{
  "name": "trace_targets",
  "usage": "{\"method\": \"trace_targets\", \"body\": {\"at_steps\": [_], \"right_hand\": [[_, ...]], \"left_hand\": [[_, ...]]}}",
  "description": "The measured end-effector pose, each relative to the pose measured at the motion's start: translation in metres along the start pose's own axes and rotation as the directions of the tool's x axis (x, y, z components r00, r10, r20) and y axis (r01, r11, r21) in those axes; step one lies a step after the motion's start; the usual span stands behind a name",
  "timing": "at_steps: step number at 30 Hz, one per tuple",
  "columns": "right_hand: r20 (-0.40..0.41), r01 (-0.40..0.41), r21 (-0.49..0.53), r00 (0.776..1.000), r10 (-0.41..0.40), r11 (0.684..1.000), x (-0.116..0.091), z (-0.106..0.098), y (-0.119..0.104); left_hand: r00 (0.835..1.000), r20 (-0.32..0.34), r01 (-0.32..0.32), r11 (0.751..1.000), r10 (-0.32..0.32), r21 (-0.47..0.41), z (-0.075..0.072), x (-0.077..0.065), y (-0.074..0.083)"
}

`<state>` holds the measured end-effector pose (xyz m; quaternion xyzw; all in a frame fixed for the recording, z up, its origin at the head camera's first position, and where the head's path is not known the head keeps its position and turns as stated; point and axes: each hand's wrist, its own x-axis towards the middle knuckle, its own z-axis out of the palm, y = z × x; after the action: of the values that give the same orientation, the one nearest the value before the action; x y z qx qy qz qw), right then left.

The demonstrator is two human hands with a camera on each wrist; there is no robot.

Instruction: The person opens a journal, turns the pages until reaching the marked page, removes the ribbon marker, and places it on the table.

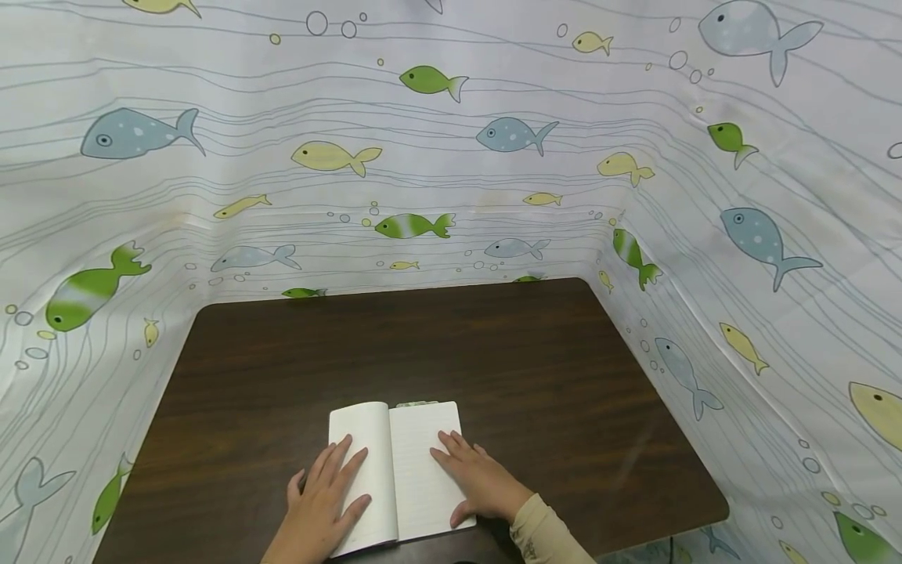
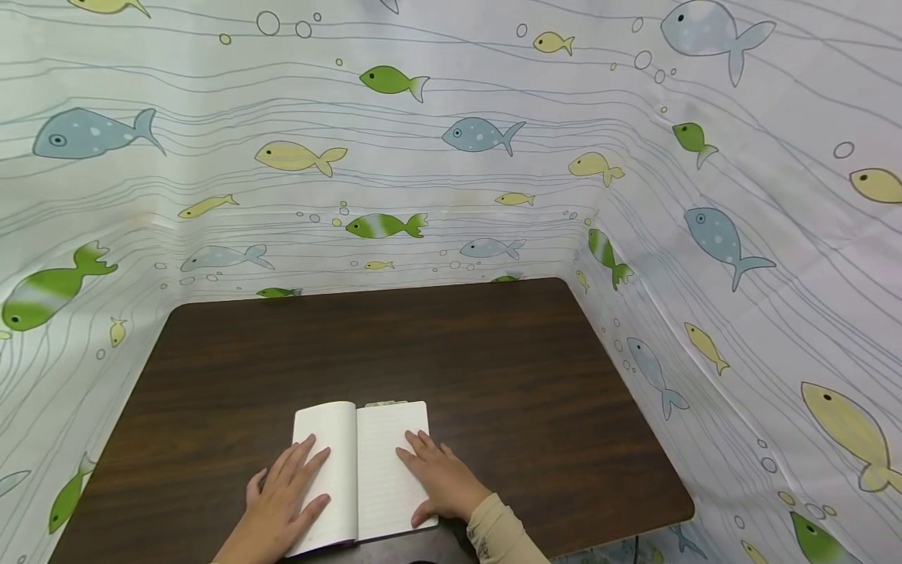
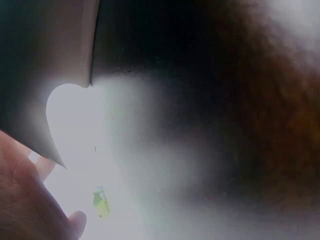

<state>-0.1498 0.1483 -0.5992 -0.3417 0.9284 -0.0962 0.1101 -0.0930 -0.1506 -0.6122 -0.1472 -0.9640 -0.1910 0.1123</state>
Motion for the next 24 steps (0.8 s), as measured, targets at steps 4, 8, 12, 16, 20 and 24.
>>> {"method": "trace_targets", "body": {"at_steps": [4, 8, 12, 16, 20, 24], "right_hand": [[0.000, -0.002, 0.001, 1.000, 0.002, 1.000, 0.0003, 0.0004, -0.0004], [-0.001, -0.006, -0.009, 1.000, 0.006, 1.000, 0.0001, 0.0004, -0.0006], [-0.002, -0.009, 0.001, 1.000, 0.009, 1.000, 0.0002, 0.0000, -0.0011], [-0.009, -0.006, 0.014, 1.000, 0.006, 1.000, 0.0003, -0.0014, -0.0012], [-0.018, -0.003, 0.027, 1.000, 0.004, 1.000, -0.0002, -0.0029, -0.0013], [-0.026, 0.002, 0.040, 1.000, -0.001, 0.999, -0.0014, -0.0027, -0.0015]], "left_hand": [[1.000, 0.002, 0.000, 1.000, 0.000, -0.014, 0.0004, -0.0003, -0.0002], [1.000, 0.014, 0.006, 1.000, -0.006, -0.026, 0.0002, -0.0001, 0.0003], [1.000, 0.023, 0.014, 0.999, -0.013, -0.039, 0.0001, -0.0007, 0.0012], [1.000, 0.021, 0.017, 0.999, -0.016, -0.044, -0.0002, -0.0006, 0.0026], [1.000, 0.015, 0.016, 0.999, -0.016, -0.042, 0.0015, 0.0004, 0.0027], [1.000, 0.021, 0.023, 0.998, -0.022, -0.051, 0.0033, -0.0005, 0.0020]]}}
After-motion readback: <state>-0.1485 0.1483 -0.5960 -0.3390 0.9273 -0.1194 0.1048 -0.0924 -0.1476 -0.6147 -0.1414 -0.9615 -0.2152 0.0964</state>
